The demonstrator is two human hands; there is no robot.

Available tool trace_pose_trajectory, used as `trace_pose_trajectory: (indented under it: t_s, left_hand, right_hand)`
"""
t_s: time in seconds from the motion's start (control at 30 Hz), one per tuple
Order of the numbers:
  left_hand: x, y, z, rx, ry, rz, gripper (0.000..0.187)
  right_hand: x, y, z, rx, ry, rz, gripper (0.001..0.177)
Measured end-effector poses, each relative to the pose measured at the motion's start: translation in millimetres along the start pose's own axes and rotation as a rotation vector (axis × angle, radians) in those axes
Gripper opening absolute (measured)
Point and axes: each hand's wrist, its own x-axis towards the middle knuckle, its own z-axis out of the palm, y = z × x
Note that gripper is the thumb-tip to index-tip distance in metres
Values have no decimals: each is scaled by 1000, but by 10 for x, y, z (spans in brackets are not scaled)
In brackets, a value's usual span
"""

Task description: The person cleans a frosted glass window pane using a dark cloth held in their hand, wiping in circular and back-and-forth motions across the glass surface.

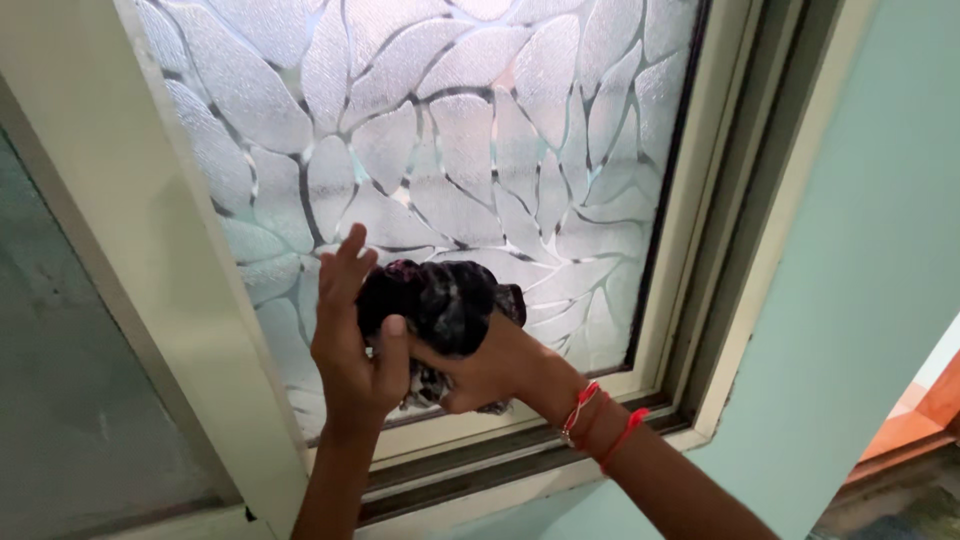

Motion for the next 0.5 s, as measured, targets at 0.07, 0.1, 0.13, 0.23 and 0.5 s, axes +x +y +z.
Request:
trace_pose_trajectory:
  t_s: [0.07,0.1,0.13,0.23,0.5]
  left_hand:
    - [-21,32,-52,96,-66,-23,45]
    - [-48,35,-57,98,-61,-21,45]
    - [-108,49,-39,48,-65,-67,47]
    - [-327,54,-26,180,-118,-46,50]
    - [-365,340,188,326,-152,155,69]
  right_hand:
    - [15,21,15,66,-7,39,91]
    - [42,32,21,114,-10,90,93]
    - [52,24,9,166,-19,144,97]
    - [46,39,-112,668,-257,733,106]
    - [187,256,-360,1177,103,428,66]
